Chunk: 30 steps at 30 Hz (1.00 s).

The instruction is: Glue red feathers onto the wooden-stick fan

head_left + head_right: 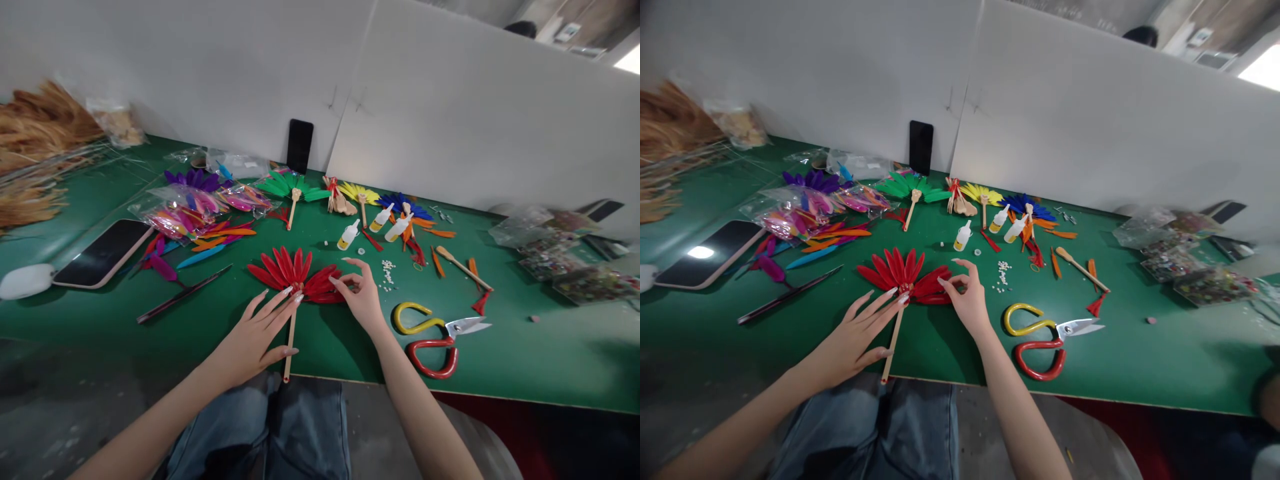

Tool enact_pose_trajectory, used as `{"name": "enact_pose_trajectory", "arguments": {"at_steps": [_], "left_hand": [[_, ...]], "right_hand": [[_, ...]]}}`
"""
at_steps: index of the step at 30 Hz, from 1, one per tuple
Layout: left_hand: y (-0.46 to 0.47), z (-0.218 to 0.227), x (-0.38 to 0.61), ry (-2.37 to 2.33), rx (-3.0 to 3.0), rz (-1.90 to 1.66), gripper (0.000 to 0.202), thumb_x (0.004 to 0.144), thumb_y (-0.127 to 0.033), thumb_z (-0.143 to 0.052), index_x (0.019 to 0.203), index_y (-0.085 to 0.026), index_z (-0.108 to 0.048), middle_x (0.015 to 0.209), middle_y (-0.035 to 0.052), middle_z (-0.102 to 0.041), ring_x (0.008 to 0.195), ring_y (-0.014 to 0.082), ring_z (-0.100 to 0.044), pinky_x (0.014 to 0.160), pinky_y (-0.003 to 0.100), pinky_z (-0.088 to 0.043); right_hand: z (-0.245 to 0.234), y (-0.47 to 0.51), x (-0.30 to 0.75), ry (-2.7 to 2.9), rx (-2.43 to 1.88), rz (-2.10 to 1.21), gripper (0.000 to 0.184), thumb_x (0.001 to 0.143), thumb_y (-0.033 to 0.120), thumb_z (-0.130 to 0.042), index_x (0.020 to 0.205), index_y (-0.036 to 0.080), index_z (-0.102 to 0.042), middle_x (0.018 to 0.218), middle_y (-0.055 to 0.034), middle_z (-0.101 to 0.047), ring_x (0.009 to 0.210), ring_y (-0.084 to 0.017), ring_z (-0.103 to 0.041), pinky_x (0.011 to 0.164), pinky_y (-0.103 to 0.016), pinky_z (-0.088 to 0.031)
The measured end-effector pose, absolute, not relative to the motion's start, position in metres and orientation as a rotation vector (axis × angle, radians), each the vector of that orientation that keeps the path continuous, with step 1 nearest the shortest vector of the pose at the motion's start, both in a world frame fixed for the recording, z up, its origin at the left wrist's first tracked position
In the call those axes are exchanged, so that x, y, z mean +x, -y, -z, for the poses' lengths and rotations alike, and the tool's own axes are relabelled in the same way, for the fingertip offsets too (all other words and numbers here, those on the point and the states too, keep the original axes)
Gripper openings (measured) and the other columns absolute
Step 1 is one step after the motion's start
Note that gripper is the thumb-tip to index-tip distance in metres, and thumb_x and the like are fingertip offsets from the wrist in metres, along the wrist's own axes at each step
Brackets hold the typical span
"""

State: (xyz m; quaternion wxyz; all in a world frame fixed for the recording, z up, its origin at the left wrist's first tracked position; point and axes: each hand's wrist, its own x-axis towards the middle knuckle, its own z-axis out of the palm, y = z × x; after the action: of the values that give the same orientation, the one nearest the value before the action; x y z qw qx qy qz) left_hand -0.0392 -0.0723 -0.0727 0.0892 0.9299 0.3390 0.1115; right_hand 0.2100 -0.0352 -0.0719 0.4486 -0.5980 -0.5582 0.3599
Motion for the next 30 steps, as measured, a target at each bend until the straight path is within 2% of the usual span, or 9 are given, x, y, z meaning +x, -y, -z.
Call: {"name": "enact_pose_trajectory", "arguments": {"at_steps": [14, 24, 27, 30], "left_hand": [[0.0721, 0.0738, -0.0385, -1.009, 2.762, -0.340, 0.073, 0.094, -0.053, -0.033, 0.150, -0.023, 0.004, 0.153, 0.0047, -0.026, 0.141, 0.0236, -0.018, 0.113, 0.041, -0.012], [0.0718, 0.0699, -0.0427, -1.018, 2.607, -0.366, 0.069, 0.096, -0.048, -0.031, 0.150, -0.023, 0.004, 0.155, 0.0049, -0.018, 0.143, 0.0233, -0.011, 0.114, 0.042, -0.011], [0.0724, 0.0677, -0.0455, -1.047, 2.418, -0.455, 0.062, 0.098, -0.047, -0.026, 0.150, -0.025, -0.001, 0.156, 0.0030, -0.017, 0.143, 0.0233, -0.009, 0.115, 0.043, -0.009], [0.0731, 0.0667, -0.0475, -1.072, 2.128, -0.607, 0.056, 0.098, -0.046, -0.025, 0.149, -0.028, -0.013, 0.155, 0.0006, -0.018, 0.143, 0.0239, -0.007, 0.115, 0.044, -0.007]], "right_hand": [[0.0768, 0.0318, 0.2110, 1.496, -1.503, -0.861, 0.044, 0.080, 0.039, -0.058, 0.118, 0.023, -0.042, 0.067, 0.0036, -0.061, 0.058, -0.015, -0.057, 0.052, -0.025, -0.042], [0.0737, 0.0331, 0.2109, 1.511, -1.506, -0.872, 0.045, 0.081, 0.038, -0.057, 0.120, 0.022, -0.043, 0.067, 0.0032, -0.062, 0.060, -0.016, -0.059, 0.055, -0.025, -0.043], [0.0734, 0.0331, 0.2104, 1.506, -1.503, -0.860, 0.044, 0.081, 0.040, -0.057, 0.119, 0.021, -0.044, 0.066, 0.0029, -0.062, 0.059, -0.016, -0.059, 0.056, -0.025, -0.044], [0.0732, 0.0331, 0.2130, 1.468, -1.529, -0.785, 0.044, 0.082, 0.045, -0.057, 0.117, 0.020, -0.046, 0.066, 0.0022, -0.063, 0.059, -0.015, -0.059, 0.057, -0.025, -0.045]]}}
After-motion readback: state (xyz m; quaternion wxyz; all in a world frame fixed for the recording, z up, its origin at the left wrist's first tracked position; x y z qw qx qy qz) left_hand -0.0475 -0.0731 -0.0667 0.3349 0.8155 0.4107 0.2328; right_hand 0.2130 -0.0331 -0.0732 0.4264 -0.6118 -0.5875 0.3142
